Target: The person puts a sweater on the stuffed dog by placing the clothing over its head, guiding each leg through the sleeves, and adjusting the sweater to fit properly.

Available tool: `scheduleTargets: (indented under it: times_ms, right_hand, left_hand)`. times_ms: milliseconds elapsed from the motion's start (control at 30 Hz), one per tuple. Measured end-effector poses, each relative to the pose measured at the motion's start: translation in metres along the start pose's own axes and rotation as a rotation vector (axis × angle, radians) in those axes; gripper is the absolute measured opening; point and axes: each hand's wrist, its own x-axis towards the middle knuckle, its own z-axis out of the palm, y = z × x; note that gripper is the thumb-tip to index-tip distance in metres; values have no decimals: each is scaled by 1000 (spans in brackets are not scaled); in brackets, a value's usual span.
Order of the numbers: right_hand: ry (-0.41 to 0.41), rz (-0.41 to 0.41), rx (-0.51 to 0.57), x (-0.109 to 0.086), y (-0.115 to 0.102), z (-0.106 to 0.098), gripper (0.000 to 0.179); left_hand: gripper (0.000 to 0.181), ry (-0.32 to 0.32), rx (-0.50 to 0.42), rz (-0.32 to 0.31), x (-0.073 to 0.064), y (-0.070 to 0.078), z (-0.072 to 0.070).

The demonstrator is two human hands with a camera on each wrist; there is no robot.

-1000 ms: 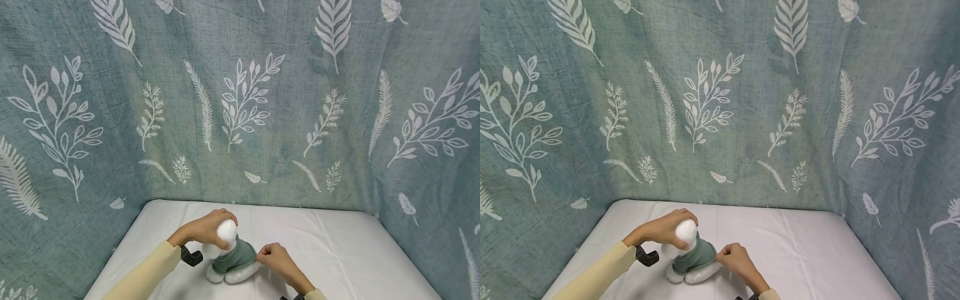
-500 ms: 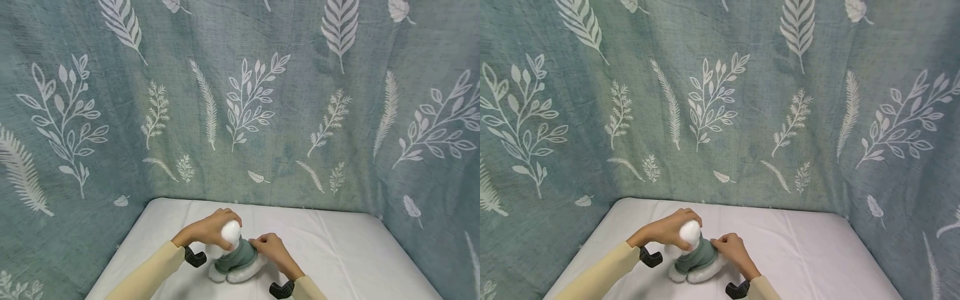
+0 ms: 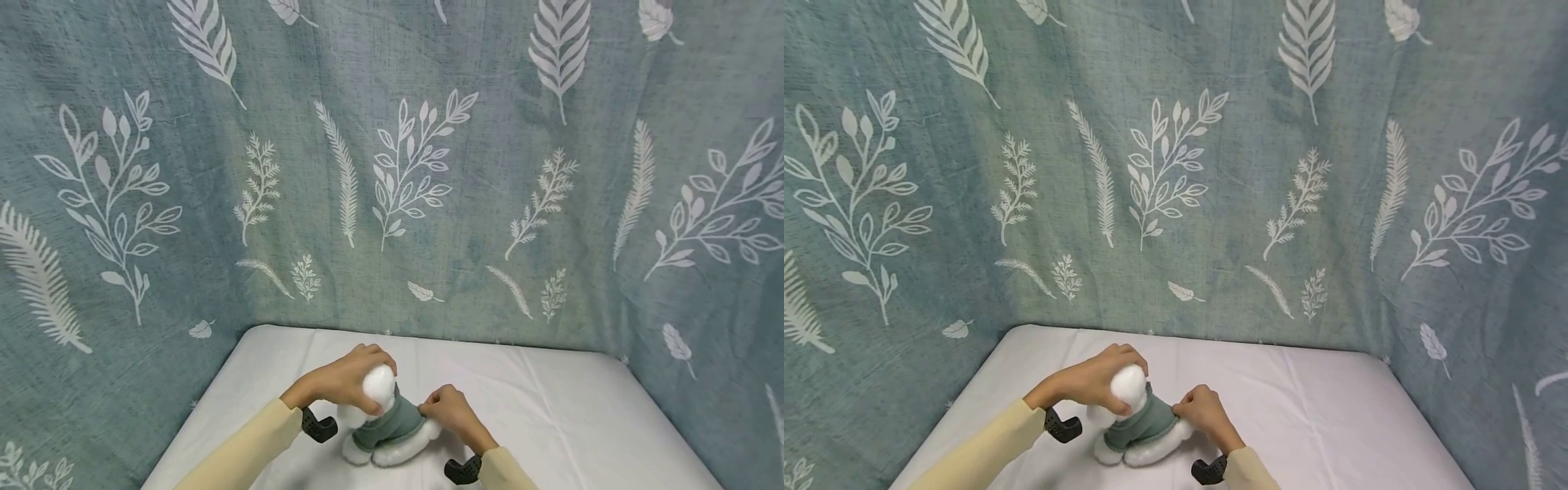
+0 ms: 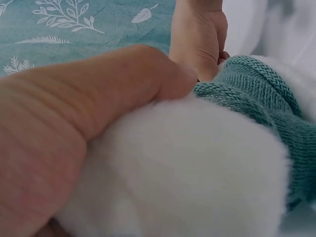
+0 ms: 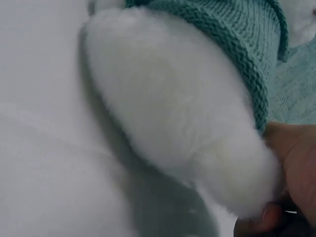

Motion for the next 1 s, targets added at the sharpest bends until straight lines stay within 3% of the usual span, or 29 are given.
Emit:
scheduleTargets:
  times_ms: [100,167,333,500,733,1000]
  right_hand:
    - [24,-51,-23,-2,-1,1,24]
    - [16,-44,-15,-5,-4,0,25]
    - [-132,57,106,-26,-18,-8,31]
    - [-225,31,196,-43,-24,-10,37]
    - [-171,8,193,-58,-16,-8,26]
    - [-81,-32,105,-68,-6,-3,9]
  left_hand:
    - [54,11,0,-1,0,-1,0]
    - [55,20,-3,-3,-1,-3,0]
    - [56,22,-22,-23,-2,-6,0]
    - [55,34,-12,-22,-1,-8,1]
    - [55,22,-47,-28,-2,-7,1]
    - [55,27,-62,-54,-2,-12,1]
